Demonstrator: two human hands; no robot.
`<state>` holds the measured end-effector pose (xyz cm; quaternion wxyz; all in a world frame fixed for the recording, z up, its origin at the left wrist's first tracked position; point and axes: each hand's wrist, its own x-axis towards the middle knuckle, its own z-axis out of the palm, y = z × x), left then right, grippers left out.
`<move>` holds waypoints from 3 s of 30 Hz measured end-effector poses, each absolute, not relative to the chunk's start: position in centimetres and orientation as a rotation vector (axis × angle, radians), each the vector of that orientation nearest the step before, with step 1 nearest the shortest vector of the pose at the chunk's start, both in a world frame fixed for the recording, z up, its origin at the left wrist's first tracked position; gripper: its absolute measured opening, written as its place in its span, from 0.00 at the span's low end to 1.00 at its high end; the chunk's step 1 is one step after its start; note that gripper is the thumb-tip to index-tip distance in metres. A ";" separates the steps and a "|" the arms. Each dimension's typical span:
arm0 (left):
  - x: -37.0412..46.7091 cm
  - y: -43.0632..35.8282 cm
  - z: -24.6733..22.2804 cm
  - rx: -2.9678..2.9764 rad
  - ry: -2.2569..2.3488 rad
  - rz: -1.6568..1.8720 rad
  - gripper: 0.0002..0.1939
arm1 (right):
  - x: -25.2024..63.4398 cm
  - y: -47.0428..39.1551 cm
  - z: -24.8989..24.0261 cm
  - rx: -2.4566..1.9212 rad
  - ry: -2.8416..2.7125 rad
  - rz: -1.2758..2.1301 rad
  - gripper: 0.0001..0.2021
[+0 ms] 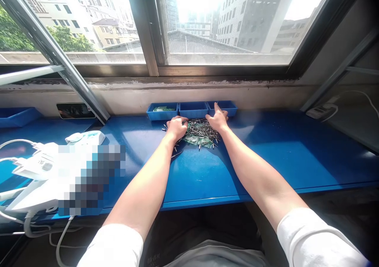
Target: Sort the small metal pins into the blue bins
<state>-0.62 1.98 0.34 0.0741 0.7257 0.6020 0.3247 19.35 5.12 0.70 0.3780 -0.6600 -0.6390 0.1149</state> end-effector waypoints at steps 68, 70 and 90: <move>-0.2 1.8 0.5 2.299 1.446 1.219 0.13 | 16.3 2.3 1.2 -0.988 -1.752 0.630 0.17; -0.2 1.9 0.5 2.277 1.597 1.259 0.15 | 16.4 2.7 1.2 -1.066 -1.752 0.462 0.16; -0.4 2.2 0.2 2.172 1.827 1.024 0.13 | 17.4 4.3 0.1 -1.595 -1.951 0.073 0.33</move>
